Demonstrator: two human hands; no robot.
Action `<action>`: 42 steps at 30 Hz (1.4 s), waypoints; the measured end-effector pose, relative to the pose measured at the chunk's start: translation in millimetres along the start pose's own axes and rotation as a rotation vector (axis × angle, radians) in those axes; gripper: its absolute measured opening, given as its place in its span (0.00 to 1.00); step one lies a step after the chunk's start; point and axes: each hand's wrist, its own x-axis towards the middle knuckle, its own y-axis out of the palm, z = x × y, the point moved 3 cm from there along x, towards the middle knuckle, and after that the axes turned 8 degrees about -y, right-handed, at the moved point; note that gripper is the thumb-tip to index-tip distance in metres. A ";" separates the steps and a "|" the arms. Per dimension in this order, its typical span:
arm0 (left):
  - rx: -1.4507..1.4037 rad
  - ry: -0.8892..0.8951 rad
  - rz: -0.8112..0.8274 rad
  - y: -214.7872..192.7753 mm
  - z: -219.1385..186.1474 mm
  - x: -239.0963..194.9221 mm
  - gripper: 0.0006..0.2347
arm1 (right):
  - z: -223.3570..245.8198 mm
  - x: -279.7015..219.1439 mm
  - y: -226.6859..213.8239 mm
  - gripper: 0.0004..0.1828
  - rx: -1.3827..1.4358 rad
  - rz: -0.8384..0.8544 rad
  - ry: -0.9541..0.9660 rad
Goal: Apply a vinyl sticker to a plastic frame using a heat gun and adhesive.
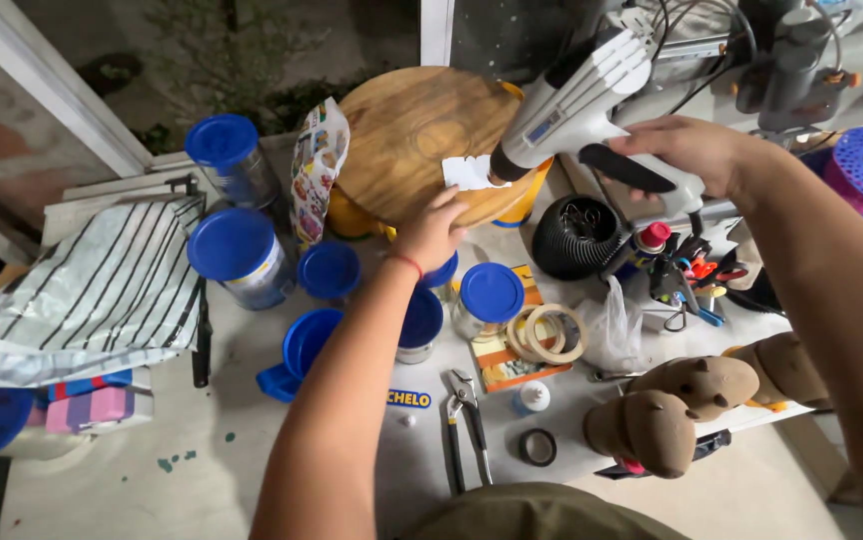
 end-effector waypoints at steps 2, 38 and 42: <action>-0.040 0.113 -0.102 -16.0 -27.8 -34.1 0.12 | 1.8 9.1 2.9 0.15 -0.011 -0.044 -0.017; -0.369 0.326 0.135 -14.5 -111.7 -245.6 0.05 | 24.9 37.5 83.1 0.12 0.166 -0.103 -0.052; -0.340 0.336 0.114 -17.3 -114.7 -246.2 0.06 | 22.5 37.3 77.4 0.11 0.156 -0.123 -0.048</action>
